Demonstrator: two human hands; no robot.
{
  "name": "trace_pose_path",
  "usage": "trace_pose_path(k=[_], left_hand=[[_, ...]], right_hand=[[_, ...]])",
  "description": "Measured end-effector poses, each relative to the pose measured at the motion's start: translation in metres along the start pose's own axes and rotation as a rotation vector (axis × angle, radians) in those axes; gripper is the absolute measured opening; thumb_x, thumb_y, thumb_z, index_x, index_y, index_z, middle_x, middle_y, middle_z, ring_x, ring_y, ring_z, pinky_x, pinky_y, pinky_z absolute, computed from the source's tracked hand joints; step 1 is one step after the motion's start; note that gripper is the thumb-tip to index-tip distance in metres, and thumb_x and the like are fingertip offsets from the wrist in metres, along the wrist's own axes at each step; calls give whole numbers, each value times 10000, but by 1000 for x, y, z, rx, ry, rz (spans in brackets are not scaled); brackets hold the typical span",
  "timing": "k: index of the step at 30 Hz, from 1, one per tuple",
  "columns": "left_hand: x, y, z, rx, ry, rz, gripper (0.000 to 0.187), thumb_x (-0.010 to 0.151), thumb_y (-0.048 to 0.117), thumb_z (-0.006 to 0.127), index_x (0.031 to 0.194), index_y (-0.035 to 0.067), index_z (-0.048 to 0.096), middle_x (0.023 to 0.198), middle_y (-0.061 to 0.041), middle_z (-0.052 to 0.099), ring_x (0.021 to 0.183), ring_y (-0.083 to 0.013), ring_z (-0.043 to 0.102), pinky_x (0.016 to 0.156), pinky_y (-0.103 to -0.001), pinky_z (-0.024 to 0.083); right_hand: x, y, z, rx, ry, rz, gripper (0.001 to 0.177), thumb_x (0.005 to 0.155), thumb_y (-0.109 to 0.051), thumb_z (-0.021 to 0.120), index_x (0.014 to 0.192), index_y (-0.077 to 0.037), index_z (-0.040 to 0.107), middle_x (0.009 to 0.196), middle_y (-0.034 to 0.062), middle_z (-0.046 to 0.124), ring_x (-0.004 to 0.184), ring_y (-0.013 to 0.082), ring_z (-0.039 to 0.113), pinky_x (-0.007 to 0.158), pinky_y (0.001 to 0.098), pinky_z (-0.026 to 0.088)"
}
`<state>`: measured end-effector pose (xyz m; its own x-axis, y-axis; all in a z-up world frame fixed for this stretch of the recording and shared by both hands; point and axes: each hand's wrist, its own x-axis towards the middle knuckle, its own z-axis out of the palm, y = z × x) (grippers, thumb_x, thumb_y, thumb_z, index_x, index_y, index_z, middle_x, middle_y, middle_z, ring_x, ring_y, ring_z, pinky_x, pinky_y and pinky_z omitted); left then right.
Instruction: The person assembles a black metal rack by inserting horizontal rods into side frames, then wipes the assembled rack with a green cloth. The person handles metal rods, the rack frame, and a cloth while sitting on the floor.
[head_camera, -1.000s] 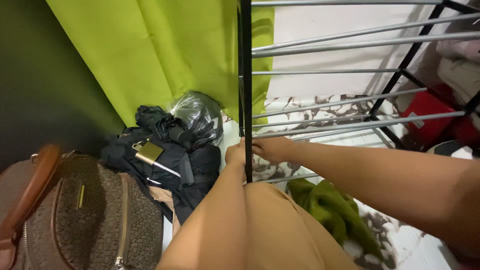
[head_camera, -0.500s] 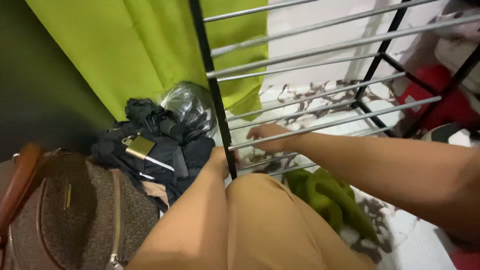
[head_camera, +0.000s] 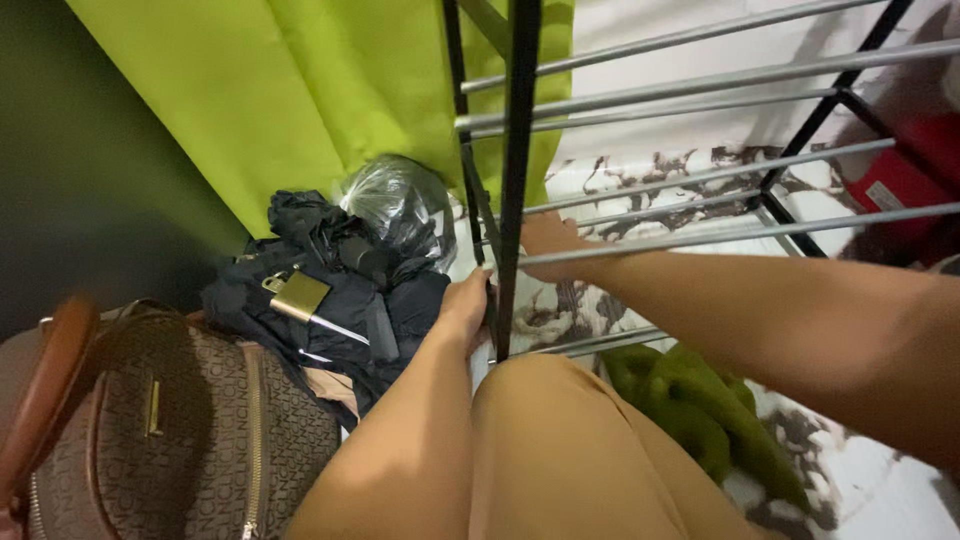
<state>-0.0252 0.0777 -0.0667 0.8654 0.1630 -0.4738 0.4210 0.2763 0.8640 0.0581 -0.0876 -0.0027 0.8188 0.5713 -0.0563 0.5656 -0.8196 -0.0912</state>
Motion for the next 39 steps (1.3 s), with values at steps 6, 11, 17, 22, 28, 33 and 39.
trace_pose_path(k=[6,11,17,22,28,33,39], left_hand=[[43,27,18,259,295,297,411,963,426,586,1021,30,679,903,-99,671,682,-196,639,593,-401,514],[70,47,26,-100,21,-1,336,1022,361,503,1199,96,610,903,-166,647,567,-197,576,528,-384,482],[57,56,30,266,63,171,300,1022,322,562,1168,72,638,879,-187,659,633,-279,641,582,-436,516],[47,64,42,720,339,306,386,982,415,621,1095,62,728,1022,-194,734,938,-360,710,814,-452,546],[43,66,41,630,348,185,410,932,448,655,997,67,792,1066,-210,753,991,-378,730,863,-461,555],[35,67,37,686,351,199,457,942,474,657,1006,35,769,999,-231,753,949,-397,730,850,-463,561],[17,81,46,523,316,89,549,958,451,649,958,-91,737,956,-284,806,896,-407,810,799,-483,605]], right_hand=[[46,20,3,98,34,-243,329,1028,-318,503,1084,-86,730,1026,240,713,946,433,683,841,536,538],[55,28,2,194,40,-182,322,1022,-330,510,1090,-103,728,1028,225,716,955,422,680,844,538,529],[41,20,4,251,75,-144,314,1015,-344,518,1098,-122,725,1030,207,720,966,410,676,847,541,519],[21,26,12,283,101,-113,308,1010,-355,524,1104,-139,723,1032,193,723,975,399,673,850,543,510],[32,29,8,309,160,-108,302,1003,-369,532,1111,-159,720,1034,175,726,986,386,669,853,546,499],[28,32,6,296,224,-153,284,987,-342,534,1129,-177,716,1042,155,732,1015,382,655,854,560,483],[19,20,5,480,316,-103,277,982,-397,579,1115,-209,734,981,165,711,959,376,681,864,546,524]])
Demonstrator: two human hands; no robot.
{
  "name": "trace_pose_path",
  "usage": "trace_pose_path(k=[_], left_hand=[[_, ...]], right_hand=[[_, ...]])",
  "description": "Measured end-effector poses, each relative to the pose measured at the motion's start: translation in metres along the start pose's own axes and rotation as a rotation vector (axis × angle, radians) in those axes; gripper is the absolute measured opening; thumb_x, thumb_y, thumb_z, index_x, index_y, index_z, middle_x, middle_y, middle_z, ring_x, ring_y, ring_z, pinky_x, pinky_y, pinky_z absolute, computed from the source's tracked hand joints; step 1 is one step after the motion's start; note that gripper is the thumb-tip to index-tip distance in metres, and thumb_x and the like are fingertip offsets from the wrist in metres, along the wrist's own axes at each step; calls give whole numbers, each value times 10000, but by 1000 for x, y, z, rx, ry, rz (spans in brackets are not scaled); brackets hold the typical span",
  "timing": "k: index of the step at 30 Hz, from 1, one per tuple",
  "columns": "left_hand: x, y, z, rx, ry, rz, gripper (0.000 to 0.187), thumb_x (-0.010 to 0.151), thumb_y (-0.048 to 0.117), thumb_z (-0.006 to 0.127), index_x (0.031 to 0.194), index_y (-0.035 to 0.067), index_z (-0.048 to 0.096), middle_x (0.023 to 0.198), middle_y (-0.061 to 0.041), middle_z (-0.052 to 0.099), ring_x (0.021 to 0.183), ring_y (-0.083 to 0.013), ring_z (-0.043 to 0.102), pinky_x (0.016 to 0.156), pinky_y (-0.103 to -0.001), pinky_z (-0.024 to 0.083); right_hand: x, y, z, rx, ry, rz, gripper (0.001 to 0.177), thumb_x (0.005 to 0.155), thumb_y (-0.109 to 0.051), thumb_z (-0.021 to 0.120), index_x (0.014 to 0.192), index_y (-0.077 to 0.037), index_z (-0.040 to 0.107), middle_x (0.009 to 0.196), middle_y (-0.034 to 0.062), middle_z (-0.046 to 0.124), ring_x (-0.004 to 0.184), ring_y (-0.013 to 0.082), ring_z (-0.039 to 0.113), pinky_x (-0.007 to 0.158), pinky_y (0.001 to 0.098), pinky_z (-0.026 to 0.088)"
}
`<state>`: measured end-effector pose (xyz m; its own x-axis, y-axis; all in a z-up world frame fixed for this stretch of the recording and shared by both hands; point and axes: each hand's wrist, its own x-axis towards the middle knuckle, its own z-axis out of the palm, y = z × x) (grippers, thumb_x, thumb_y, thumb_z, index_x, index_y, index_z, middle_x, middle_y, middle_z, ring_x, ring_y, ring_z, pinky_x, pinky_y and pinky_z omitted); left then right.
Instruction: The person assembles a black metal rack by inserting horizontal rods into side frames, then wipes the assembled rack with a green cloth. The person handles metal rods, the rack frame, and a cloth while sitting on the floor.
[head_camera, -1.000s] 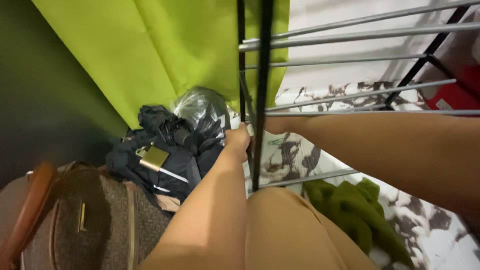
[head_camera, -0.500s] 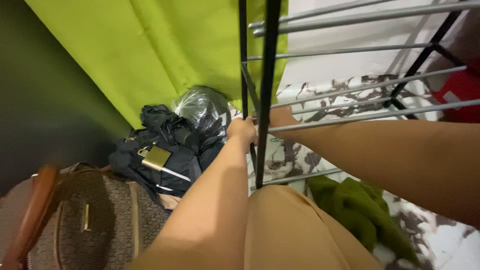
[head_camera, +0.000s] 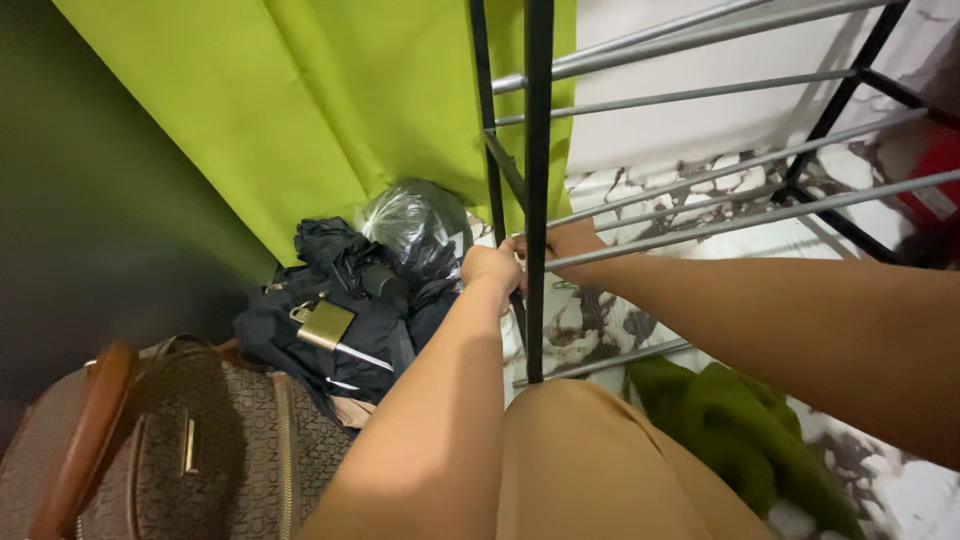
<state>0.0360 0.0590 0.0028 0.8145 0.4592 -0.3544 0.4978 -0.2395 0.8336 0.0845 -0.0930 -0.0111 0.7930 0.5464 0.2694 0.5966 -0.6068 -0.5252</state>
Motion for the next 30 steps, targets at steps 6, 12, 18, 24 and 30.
trace_pose_path(k=[6,12,18,24,30], left_hand=[[-9,2,0,102,154,15,521,889,475,745,1026,-27,734,1099,-268,722,1033,-414,709,879,-473,551],[-10,-12,-5,112,154,16,499,882,459,747,1020,-20,756,1119,-279,711,1072,-420,687,925,-458,540],[-12,-7,-4,-208,45,-75,441,860,382,764,981,-41,737,1041,-216,790,856,-334,796,741,-450,649],[-10,-9,-22,292,-97,316,428,995,511,622,1099,108,720,878,-170,721,733,-319,741,642,-375,579],[-49,-17,-36,-108,-296,280,449,932,460,692,869,31,808,807,-136,734,647,-251,745,565,-331,625]], right_hand=[[-6,6,-1,-235,-51,53,263,934,-286,569,1070,-172,764,985,170,732,1006,366,662,894,563,425],[4,5,6,-160,-123,75,381,958,-499,582,1028,-168,757,994,147,739,970,379,671,830,536,499],[18,11,3,-160,-97,46,363,913,-474,582,1117,-246,777,1032,93,768,977,335,695,850,479,504],[22,24,-4,227,-394,-99,375,995,-467,582,1194,-170,695,1040,-11,744,947,130,673,839,331,522],[3,19,-9,226,-414,-243,435,1007,-455,588,849,-74,725,796,21,734,781,124,655,736,359,531]])
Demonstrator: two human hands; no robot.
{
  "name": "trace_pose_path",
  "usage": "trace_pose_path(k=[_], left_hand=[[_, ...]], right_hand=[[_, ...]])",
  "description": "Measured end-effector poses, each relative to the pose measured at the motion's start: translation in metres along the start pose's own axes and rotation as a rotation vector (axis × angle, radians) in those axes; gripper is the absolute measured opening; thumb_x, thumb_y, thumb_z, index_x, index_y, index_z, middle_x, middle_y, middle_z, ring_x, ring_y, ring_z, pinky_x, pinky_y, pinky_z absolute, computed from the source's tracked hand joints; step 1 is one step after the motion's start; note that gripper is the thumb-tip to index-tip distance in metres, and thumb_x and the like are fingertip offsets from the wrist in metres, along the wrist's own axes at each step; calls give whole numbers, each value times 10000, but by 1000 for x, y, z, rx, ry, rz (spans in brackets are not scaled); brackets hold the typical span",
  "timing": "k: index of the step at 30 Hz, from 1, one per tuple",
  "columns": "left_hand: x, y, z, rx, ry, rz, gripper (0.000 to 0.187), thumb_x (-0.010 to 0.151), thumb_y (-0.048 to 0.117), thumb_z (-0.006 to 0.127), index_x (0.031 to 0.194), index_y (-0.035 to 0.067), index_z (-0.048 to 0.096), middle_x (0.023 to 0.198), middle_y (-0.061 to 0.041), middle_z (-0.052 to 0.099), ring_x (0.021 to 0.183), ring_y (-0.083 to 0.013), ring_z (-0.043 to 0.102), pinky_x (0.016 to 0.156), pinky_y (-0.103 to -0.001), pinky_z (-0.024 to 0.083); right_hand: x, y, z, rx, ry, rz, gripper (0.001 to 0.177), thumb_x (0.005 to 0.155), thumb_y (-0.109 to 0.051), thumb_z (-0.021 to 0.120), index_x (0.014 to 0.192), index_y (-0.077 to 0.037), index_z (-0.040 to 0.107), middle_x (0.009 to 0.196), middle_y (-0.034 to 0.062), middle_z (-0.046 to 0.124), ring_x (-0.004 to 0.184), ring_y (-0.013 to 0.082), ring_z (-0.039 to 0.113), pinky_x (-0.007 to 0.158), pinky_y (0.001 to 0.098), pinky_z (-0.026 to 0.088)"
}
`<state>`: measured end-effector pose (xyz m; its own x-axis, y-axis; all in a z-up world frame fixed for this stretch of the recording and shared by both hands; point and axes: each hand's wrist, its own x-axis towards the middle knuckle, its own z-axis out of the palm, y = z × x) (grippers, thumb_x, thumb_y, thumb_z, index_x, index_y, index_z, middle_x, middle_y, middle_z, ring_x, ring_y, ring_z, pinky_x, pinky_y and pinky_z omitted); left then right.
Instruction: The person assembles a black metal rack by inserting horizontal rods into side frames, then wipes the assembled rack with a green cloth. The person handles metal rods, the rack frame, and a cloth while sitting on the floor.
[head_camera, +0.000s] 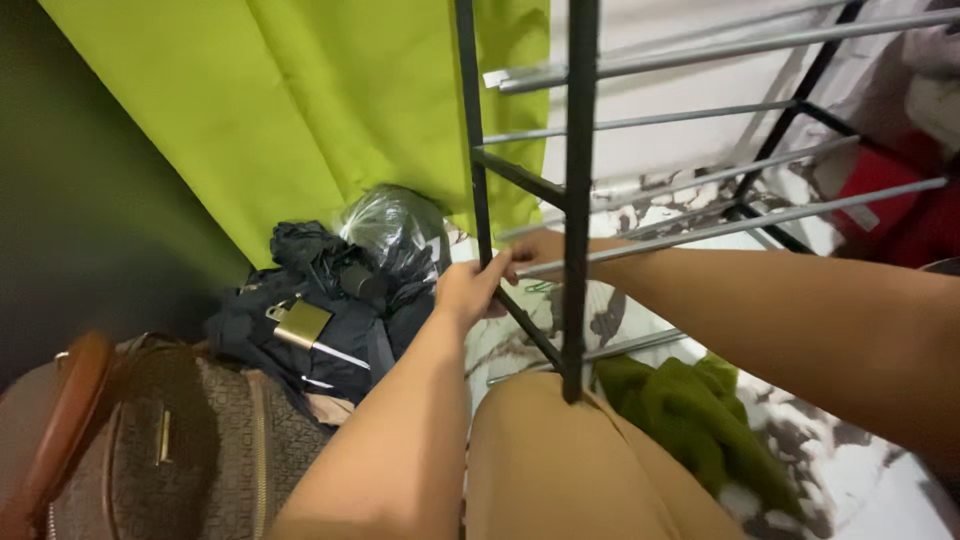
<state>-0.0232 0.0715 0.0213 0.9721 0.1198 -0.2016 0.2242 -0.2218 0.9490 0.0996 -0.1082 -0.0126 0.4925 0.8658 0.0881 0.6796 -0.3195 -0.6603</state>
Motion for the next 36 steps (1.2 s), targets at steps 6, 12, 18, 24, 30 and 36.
trace_pose_path(k=[6,12,18,24,30,36], left_hand=[[-62,1,13,48,262,223,358,894,374,690,999,33,712,740,-99,711,564,-229,723,492,-392,608],[-78,-32,-9,61,186,115,567,1004,433,607,746,-69,658,624,-159,689,521,-195,737,547,-363,586],[-73,-37,13,-206,213,7,516,962,412,648,723,-45,657,648,-112,664,557,-218,694,533,-382,623],[-80,-28,27,26,314,-28,370,968,409,621,939,55,723,688,-98,740,650,-216,728,666,-370,546],[-89,-9,36,-2,387,21,357,951,418,600,957,86,731,656,-73,732,630,-229,750,666,-378,551],[-125,26,51,211,610,20,264,913,412,619,979,186,740,923,-105,757,864,-347,702,761,-469,524]], right_hand=[[-40,-31,-10,-434,-7,373,559,863,-626,728,797,-72,707,699,63,647,650,205,608,616,406,474],[-62,-76,-24,-429,-185,458,801,883,-807,568,942,-25,730,940,244,692,887,476,669,791,559,492],[-81,-63,5,-596,-143,318,921,831,-757,544,1543,-193,386,1566,159,386,1435,383,356,1105,636,270],[-117,-62,39,-770,15,4,875,819,-506,710,1527,-98,398,1595,231,268,1434,472,292,1095,637,300],[-186,-139,19,-376,-251,424,524,909,-418,632,1338,-118,654,1286,162,673,1227,308,607,1067,425,460],[-256,-284,-58,878,560,689,509,947,-383,496,1257,-50,722,1227,127,760,1151,206,713,957,377,508]])
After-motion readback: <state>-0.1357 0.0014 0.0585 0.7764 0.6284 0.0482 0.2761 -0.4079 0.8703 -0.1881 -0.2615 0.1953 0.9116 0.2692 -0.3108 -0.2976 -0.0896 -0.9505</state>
